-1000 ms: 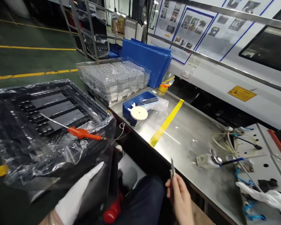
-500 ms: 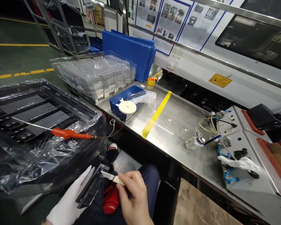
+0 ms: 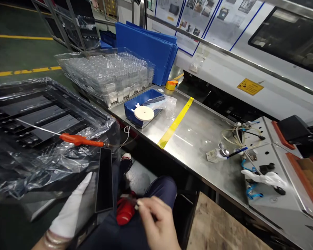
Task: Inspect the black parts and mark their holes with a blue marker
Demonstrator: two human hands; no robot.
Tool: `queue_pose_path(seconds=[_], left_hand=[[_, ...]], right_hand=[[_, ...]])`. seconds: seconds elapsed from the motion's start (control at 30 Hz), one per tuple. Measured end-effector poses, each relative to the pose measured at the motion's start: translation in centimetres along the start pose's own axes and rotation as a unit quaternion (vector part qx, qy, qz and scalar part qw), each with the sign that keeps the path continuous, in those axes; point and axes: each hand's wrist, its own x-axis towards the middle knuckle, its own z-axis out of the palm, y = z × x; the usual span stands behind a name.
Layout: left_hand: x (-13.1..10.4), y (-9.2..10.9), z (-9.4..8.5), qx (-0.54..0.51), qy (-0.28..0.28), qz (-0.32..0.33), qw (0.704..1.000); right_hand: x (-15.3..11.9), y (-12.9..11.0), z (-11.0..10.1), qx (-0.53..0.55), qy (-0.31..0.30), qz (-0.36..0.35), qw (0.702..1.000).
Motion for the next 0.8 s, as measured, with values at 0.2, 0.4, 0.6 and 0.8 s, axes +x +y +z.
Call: queue_pose_path(seconds=[0.2, 0.4, 0.6, 0.8], left_hand=[[0.4, -0.4, -0.9, -0.085, -0.008, -0.046, 0.995], [0.1, -0.2, -1.1, -0.122, -0.003, -0.07, 0.99], [-0.4, -1.2, -0.3, -0.101, -0.002, -0.035, 0.994], [-0.4, -0.1, -2.4, 0.031, 0.006, 0.072, 0.997]], right_hand=[[-2.1, -0.7, 1.4, -0.003, -0.119, 0.004, 0.993], [-2.4, 0.2, 1.3, 0.003, -0.092, -0.01, 0.996], [0.5, -1.5, 2.5, 0.032, -0.139, 0.011, 0.99], [-1.5, 0.0, 0.3, 0.039, -0.152, -0.006, 0.988]])
